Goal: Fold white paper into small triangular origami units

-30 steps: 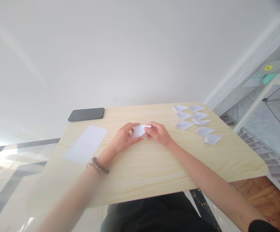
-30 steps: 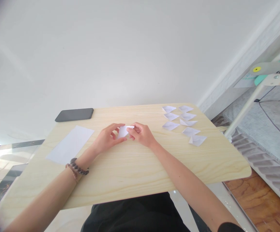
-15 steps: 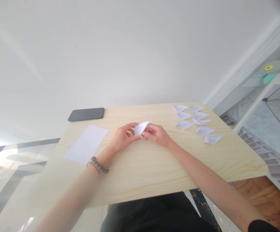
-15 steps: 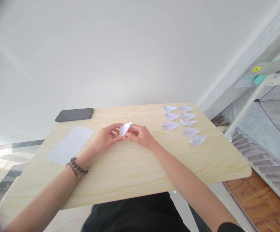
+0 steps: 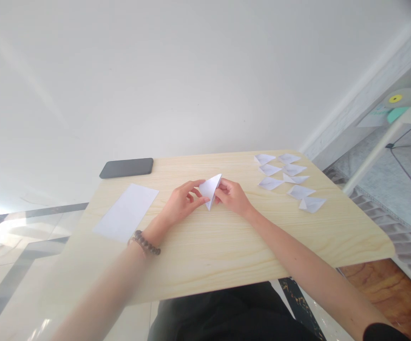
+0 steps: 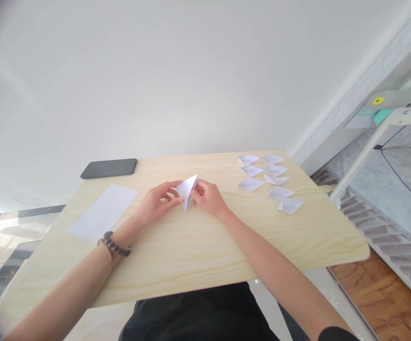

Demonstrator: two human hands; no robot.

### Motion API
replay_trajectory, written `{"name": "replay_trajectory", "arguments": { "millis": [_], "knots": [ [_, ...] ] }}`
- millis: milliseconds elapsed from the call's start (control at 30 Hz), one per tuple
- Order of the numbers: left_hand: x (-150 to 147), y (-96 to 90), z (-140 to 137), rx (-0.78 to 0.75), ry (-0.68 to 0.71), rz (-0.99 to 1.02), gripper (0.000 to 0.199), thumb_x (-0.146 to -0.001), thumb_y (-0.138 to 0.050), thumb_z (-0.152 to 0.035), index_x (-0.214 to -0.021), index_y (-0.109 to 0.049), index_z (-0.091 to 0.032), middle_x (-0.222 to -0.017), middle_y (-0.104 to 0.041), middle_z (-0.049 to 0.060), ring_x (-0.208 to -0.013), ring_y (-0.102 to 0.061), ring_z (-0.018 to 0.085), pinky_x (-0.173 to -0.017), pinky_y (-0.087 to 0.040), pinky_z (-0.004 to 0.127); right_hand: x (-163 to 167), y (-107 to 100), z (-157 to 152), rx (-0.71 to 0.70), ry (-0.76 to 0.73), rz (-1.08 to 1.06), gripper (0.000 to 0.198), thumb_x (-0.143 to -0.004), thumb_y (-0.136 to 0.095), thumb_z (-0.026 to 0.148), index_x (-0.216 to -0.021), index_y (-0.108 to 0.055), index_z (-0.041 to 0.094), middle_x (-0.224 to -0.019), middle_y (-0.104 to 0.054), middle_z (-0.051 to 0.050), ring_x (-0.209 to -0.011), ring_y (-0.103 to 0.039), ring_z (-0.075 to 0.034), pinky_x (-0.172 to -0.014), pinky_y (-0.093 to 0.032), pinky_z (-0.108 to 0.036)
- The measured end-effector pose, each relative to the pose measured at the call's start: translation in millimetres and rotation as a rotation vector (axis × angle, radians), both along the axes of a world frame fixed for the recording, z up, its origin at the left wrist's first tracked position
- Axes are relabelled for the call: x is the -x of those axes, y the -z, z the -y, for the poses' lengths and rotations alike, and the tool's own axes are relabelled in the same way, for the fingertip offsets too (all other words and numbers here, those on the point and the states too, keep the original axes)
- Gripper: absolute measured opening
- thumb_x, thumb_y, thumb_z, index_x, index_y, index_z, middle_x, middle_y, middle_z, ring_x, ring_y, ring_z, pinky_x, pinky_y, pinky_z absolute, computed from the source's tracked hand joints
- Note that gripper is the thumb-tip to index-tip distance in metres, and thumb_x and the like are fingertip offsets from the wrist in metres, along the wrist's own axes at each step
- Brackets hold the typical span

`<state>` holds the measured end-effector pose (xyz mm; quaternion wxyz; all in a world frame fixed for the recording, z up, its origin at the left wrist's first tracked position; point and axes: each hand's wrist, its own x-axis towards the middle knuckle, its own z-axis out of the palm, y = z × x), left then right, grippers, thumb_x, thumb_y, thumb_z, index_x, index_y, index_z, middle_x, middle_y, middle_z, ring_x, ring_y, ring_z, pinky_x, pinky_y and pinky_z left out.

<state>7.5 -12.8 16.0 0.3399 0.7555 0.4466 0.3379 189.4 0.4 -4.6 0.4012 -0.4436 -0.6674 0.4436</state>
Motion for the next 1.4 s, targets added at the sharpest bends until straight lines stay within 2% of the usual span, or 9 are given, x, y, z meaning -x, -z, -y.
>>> {"name": "replay_trajectory", "arguments": {
  "millis": [200,333,433,533,733,867,1067,1200,1400],
  "knots": [
    [-0.8,3.9,0.4,0.083,-0.007,0.026,0.037,-0.081,-0.046,-0.04,-0.111,-0.055,-0.02,-0.094,-0.064,0.004,-0.08,-0.059,0.015,-0.072,-0.047,0.027,0.1,3.6,0.2,-0.17,0.109,0.166,0.006,-0.07,-0.051,0.023,-0.071,-0.05,0.017,-0.06,-0.055,0.002,-0.052,-0.049,-0.009,-0.046,-0.038,-0.019],
    [-1.1,4.3,-2.8,0.3,0.012,0.183,0.045,-0.082,-0.04,-0.046,-0.109,-0.056,-0.014,-0.091,-0.065,0.009,-0.074,-0.06,0.016,-0.067,-0.048,0.029,5.6,-0.6,7.4,-0.385,0.181,0.245,0.007,-0.072,-0.052,0.024,-0.077,-0.05,0.019,-0.059,-0.053,0.004,-0.05,-0.045,-0.007,-0.049,-0.036,-0.018],
    [-3.2,-0.7,-5.1,0.48,0.081,0.312,0.051,-0.081,-0.038,-0.051,-0.095,-0.062,-0.009,-0.084,-0.066,0.012,-0.076,-0.06,0.019,-0.068,-0.048,0.031,12.4,-0.9,10.7,-0.549,0.178,0.342,0.007,-0.074,-0.051,0.026,-0.077,-0.05,0.019,-0.06,-0.054,0.003,-0.051,-0.045,-0.007,-0.052,-0.035,-0.018],
    [-5.0,-7.9,-5.5,0.567,0.083,0.363,0.047,-0.078,-0.044,-0.052,-0.084,-0.065,-0.01,-0.077,-0.065,0.009,-0.075,-0.059,0.018,-0.073,-0.046,0.032,17.1,2.1,10.9,-0.653,0.136,0.413,0.003,-0.073,-0.05,0.023,-0.074,-0.049,0.019,-0.059,-0.052,0.004,-0.052,-0.045,-0.007,-0.053,-0.033,-0.019],
    [-2.3,-8.1,-7.3,0.546,-0.047,0.258,0.038,-0.07,-0.053,-0.05,-0.072,-0.064,-0.013,-0.066,-0.06,0.003,-0.064,-0.053,0.014,-0.061,-0.041,0.025,16.8,5.6,8.8,-0.549,0.103,0.33,0.006,-0.072,-0.049,0.017,-0.075,-0.045,0.02,-0.061,-0.048,0.004,-0.052,-0.041,-0.007,-0.052,-0.034,-0.019],
    [0.0,-1.6,-9.7,0.536,-0.068,0.251,0.038,-0.07,-0.053,-0.049,-0.078,-0.064,-0.014,-0.07,-0.06,0.002,-0.066,-0.053,0.014,-0.06,-0.039,0.024,12.5,3.4,6.2,-0.493,0.013,0.184,0.009,-0.072,-0.048,0.016,-0.079,-0.045,0.02,-0.068,-0.049,0.002,-0.057,-0.044,-0.008,-0.053,-0.038,-0.019],
    [1.8,2.8,-11.0,0.551,-0.087,0.362,0.036,-0.069,-0.055,-0.047,-0.079,-0.064,-0.014,-0.07,-0.06,0.002,-0.065,-0.052,0.013,-0.06,-0.038,0.024,5.9,0.0,3.8,-0.537,-0.106,0.14,0.023,-0.073,-0.047,0.011,-0.093,-0.051,0.02,-0.08,-0.053,-0.001,-0.068,-0.05,-0.01,-0.064,-0.045,-0.024],
    [2.7,1.7,-10.5,0.577,-0.074,0.455,0.035,-0.07,-0.056,-0.046,-0.077,-0.065,-0.013,-0.066,-0.058,0.001,-0.062,-0.049,0.011,-0.058,-0.037,0.023,3.6,-0.1,2.7,-0.571,-0.1,0.134,0.027,-0.076,-0.045,0.011,-0.1,-0.054,0.022,-0.087,-0.055,-0.003,-0.075,-0.053,-0.012,-0.066,-0.046,-0.026],
    [3.2,-1.1,-8.5,0.604,-0.056,0.492,0.04,-0.069,-0.057,-0.049,-0.086,-0.066,-0.013,-0.079,-0.063,0.006,-0.071,-0.054,0.015,-0.065,-0.041,0.026,1.7,-0.6,0.7,-0.601,-0.084,0.114,0.029,-0.076,-0.045,0.009,-0.096,-0.06,0.022,-0.088,-0.055,-0.004,-0.078,-0.053,-0.012,-0.067,-0.047,-0.027]
  ]
}}
